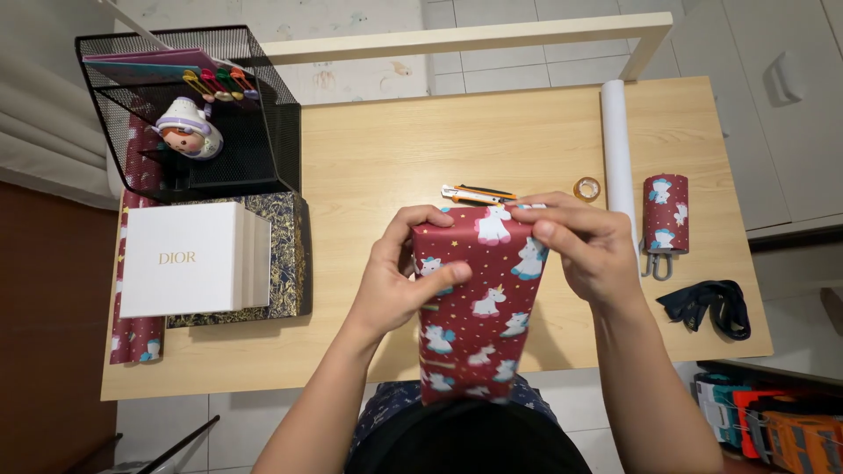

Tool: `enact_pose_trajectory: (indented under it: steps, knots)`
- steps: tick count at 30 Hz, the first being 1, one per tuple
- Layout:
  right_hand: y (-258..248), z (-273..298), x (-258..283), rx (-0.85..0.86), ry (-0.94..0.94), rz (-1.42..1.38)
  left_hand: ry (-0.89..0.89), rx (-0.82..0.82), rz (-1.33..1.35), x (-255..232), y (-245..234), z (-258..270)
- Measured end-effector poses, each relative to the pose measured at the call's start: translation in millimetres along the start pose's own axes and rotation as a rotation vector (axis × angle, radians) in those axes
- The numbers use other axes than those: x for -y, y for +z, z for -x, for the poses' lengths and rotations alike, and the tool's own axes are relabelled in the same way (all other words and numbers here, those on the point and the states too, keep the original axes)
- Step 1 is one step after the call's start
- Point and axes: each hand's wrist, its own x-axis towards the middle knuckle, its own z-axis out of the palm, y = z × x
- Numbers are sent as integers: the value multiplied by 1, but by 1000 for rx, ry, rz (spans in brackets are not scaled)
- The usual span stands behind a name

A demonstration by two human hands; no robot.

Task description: The person wraps a small rectangular box with patterned wrapping paper. They fold the paper around the box, secure it with tape, trim excess paper with scissors, and fold the ends to complete the package.

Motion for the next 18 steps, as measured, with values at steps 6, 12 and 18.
enact_pose_trajectory:
  steps: [6, 12, 18]
  knots:
    - [-10, 1, 10, -80, 34, -17, 207, -521, 207, 31, -32, -26]
    - [-58, 65, -3, -607, 28, 29, 65, -1055, 529, 49, -94, -21]
    - [-68, 113, -52, -264, 498, -121, 2, -1002, 555, 71, -81, -17]
